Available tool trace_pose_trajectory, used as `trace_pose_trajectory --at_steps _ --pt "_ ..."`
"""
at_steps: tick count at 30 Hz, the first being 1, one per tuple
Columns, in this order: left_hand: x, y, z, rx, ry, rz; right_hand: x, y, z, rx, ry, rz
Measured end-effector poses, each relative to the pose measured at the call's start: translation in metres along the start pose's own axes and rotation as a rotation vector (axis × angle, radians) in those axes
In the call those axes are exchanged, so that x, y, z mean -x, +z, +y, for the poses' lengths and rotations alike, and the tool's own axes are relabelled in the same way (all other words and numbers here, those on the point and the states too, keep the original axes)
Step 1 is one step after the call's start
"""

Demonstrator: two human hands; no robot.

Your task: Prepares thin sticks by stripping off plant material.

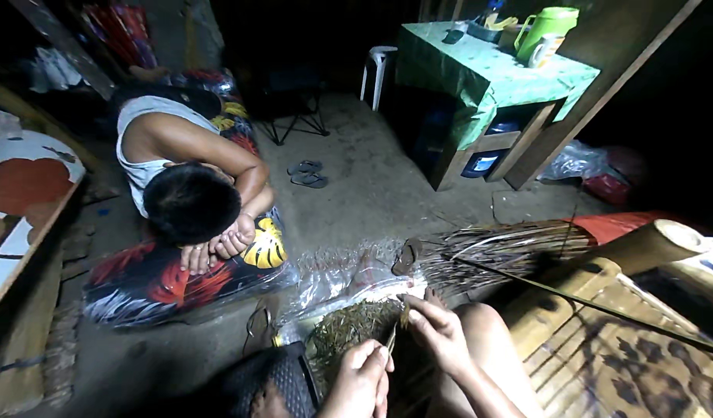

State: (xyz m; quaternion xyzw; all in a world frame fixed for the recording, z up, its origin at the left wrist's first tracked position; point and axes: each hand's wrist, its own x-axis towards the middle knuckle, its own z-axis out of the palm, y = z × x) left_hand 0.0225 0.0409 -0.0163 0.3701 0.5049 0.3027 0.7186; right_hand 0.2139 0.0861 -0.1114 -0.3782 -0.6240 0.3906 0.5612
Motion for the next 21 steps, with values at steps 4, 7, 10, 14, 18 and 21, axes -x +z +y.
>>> trace_pose_trajectory --at_steps 4,7,10,14,18,21 --pt "0.0 -0.002 0.0 -0.007 -0.021 0.029 0.007 0.005 -0.008 -0.099 0.064 -0.058" --pt "-0.001 -0.004 -0.001 -0.006 -0.008 0.037 0.022 0.019 -0.017 -0.154 0.06 -0.153" --pt "-0.003 -0.003 -0.001 -0.006 -0.011 0.033 0.027 0.027 -0.015 -0.177 0.044 -0.144" --pt "0.0 -0.001 -0.001 -0.034 -0.007 0.019 0.021 0.024 -0.011 -0.163 0.06 -0.046" --pt "0.001 0.0 -0.002 -0.072 -0.013 0.037 0.02 0.022 -0.014 -0.245 0.193 -0.074" --pt "0.002 0.0 -0.002 -0.113 0.023 0.07 0.023 0.024 -0.015 -0.27 0.295 0.038"
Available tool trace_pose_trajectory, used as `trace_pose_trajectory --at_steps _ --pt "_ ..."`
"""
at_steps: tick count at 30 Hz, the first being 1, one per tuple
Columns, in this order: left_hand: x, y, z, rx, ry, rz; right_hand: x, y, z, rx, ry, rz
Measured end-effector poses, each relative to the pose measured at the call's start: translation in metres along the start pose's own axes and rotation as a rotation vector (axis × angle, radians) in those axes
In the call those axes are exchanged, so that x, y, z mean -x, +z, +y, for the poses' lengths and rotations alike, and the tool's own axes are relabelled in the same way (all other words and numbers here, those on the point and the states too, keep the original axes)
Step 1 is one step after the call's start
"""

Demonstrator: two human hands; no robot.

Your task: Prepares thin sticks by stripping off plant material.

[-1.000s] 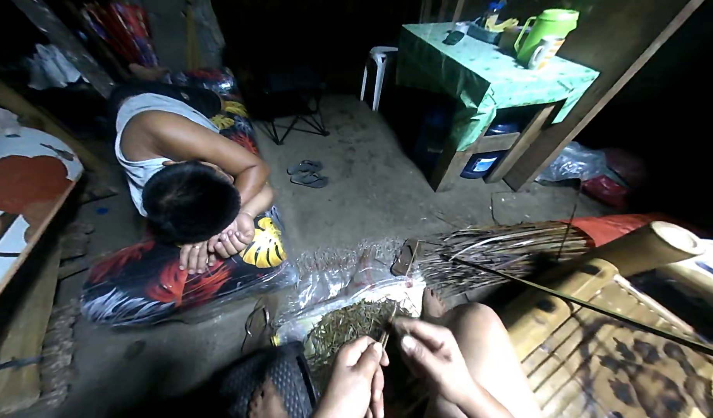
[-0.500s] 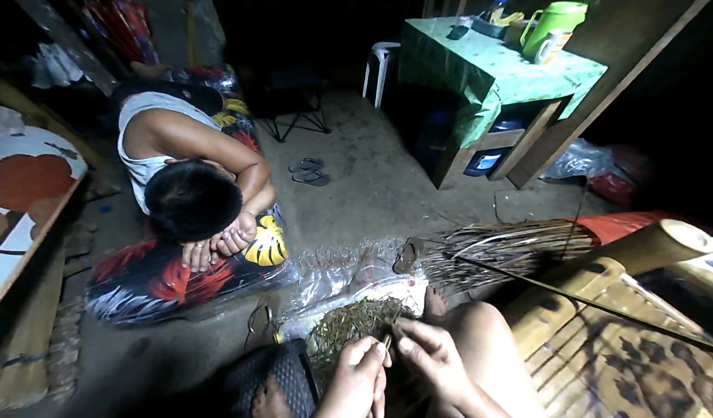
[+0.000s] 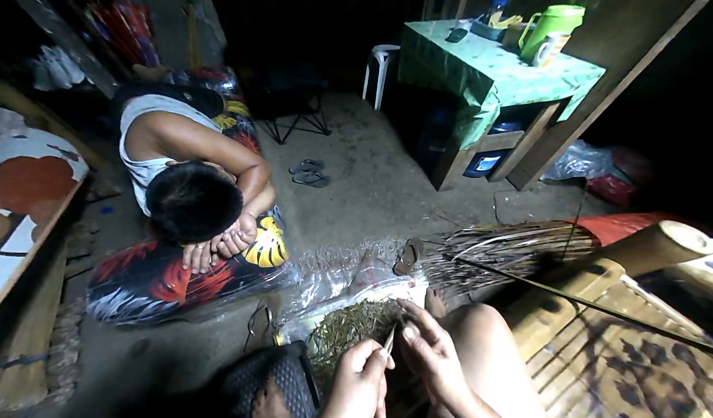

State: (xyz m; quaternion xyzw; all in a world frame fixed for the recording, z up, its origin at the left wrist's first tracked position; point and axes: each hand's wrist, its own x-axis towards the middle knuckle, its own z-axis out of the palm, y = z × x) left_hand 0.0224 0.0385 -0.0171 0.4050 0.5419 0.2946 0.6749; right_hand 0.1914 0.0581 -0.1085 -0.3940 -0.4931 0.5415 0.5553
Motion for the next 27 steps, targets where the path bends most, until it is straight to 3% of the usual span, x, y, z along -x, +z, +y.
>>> trace_pose_trajectory --at_steps 4,9,13,27 --pt "0.001 0.001 0.001 -0.029 0.044 0.053 -0.002 -0.008 0.004 0.068 -0.001 0.148" --pt "0.0 0.001 0.001 -0.046 0.041 0.054 0.004 -0.009 -0.006 0.007 0.076 -0.026" --pt "-0.001 0.002 -0.001 -0.054 0.044 0.045 0.003 -0.003 -0.009 0.035 0.013 -0.124" --pt "-0.002 0.001 -0.003 -0.042 0.037 0.033 -0.003 0.016 -0.01 -0.117 0.103 -0.006"
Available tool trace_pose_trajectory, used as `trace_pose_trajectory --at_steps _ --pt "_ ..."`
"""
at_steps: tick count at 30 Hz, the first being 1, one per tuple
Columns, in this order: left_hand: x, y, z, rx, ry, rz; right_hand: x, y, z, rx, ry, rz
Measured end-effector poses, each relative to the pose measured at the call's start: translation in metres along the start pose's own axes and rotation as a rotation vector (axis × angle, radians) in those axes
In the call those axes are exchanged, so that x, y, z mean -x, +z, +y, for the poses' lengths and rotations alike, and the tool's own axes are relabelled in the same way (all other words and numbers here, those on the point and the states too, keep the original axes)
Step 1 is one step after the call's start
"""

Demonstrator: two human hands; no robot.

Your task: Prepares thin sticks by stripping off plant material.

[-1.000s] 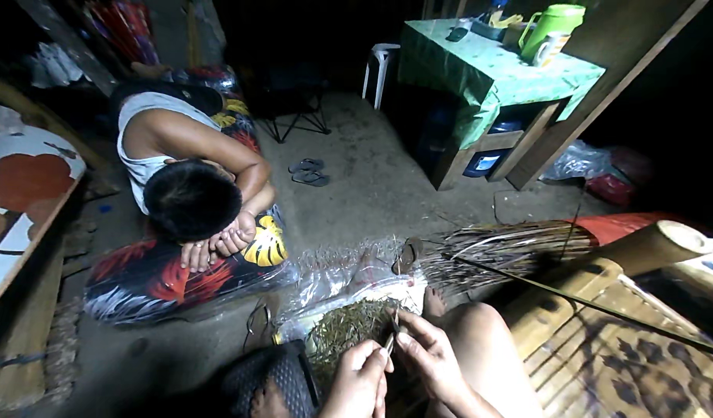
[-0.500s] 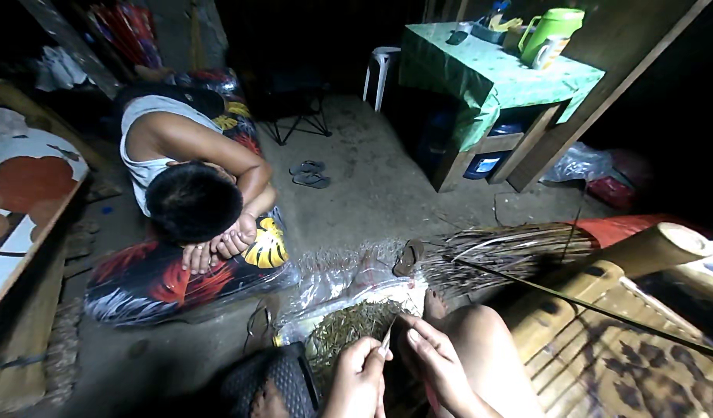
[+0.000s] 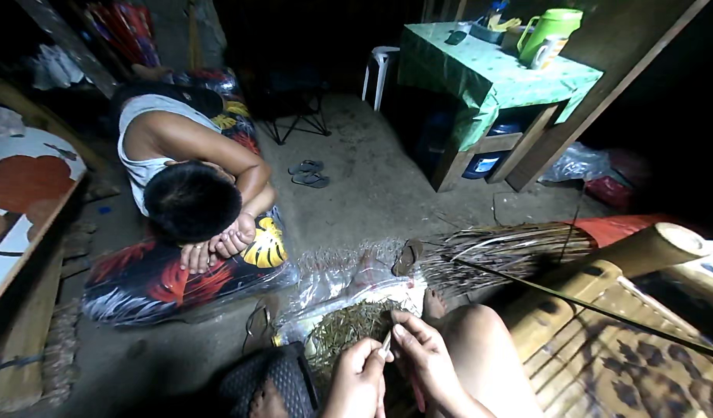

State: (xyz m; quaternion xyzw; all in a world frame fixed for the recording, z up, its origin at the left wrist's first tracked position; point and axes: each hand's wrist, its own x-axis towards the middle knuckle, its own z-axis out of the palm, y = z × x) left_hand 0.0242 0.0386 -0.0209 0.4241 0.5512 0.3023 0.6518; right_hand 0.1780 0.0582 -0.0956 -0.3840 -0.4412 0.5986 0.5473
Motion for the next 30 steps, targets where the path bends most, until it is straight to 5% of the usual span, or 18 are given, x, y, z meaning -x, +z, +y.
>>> trace_pose_trajectory --at_steps 14,22,30 --pt "0.007 0.004 0.001 -0.027 -0.025 -0.054 -0.028 -0.015 -0.012 -0.113 0.11 0.2" --pt "0.005 0.002 0.002 -0.001 -0.02 -0.031 -0.014 -0.012 -0.01 -0.105 0.069 0.026" --pt "0.005 0.003 0.002 -0.009 -0.021 -0.044 -0.024 -0.012 -0.009 -0.097 0.063 0.116"
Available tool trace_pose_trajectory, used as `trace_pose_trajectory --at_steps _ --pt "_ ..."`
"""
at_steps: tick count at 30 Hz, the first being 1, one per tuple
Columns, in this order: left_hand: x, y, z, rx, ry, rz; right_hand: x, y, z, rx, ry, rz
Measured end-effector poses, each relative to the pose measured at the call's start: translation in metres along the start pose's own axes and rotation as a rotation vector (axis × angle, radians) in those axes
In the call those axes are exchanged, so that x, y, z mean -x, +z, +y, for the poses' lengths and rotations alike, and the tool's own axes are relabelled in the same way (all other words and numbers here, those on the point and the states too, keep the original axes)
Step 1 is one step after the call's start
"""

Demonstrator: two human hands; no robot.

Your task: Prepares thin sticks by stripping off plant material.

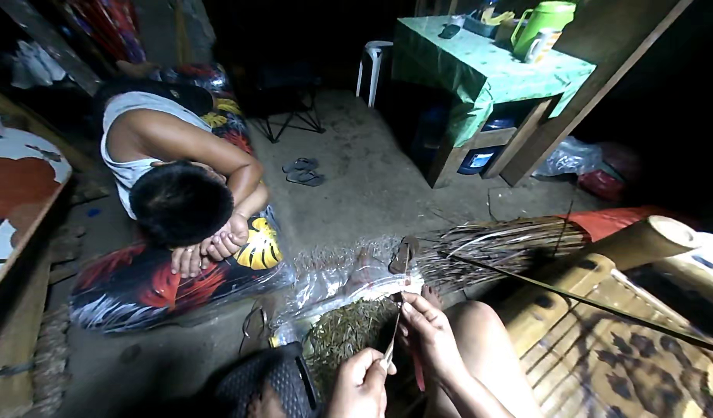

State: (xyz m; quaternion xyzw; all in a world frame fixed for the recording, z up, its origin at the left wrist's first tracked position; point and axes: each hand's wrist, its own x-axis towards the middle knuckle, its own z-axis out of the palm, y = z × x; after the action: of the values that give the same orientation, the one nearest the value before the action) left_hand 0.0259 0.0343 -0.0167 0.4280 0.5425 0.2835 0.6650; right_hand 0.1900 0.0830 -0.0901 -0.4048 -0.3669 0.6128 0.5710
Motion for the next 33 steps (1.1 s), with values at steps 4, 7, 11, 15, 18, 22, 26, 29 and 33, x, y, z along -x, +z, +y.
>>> trace_pose_trajectory --at_steps 4,7,11,15,18,22,26,29,33 --pt "0.002 0.001 -0.001 0.007 -0.024 -0.023 -0.005 -0.002 -0.002 0.002 -0.003 0.04" --pt "0.001 0.0 -0.001 0.007 -0.025 -0.02 -0.007 -0.004 -0.003 -0.002 -0.015 0.021" --pt "0.002 0.0 -0.001 0.005 -0.023 -0.043 -0.016 -0.008 -0.003 -0.001 -0.028 0.079" --pt "0.005 0.001 -0.005 0.004 -0.02 -0.072 -0.034 -0.021 -0.01 -0.018 -0.008 0.155" --pt "0.002 -0.001 -0.004 0.027 -0.013 -0.03 -0.041 -0.029 -0.018 -0.097 0.082 0.158" --pt "-0.002 -0.004 0.0 0.054 -0.015 0.022 -0.029 -0.036 -0.011 -0.149 0.29 0.088" --pt "-0.004 -0.003 0.004 0.066 -0.02 0.037 0.0 -0.039 0.004 -0.022 0.4 -0.019" --pt "-0.007 -0.003 0.003 0.06 -0.017 0.035 0.017 -0.037 0.017 0.297 0.409 -0.087" --pt "-0.008 -0.001 0.004 0.05 -0.009 0.028 0.024 -0.048 0.038 0.911 0.226 -0.176"
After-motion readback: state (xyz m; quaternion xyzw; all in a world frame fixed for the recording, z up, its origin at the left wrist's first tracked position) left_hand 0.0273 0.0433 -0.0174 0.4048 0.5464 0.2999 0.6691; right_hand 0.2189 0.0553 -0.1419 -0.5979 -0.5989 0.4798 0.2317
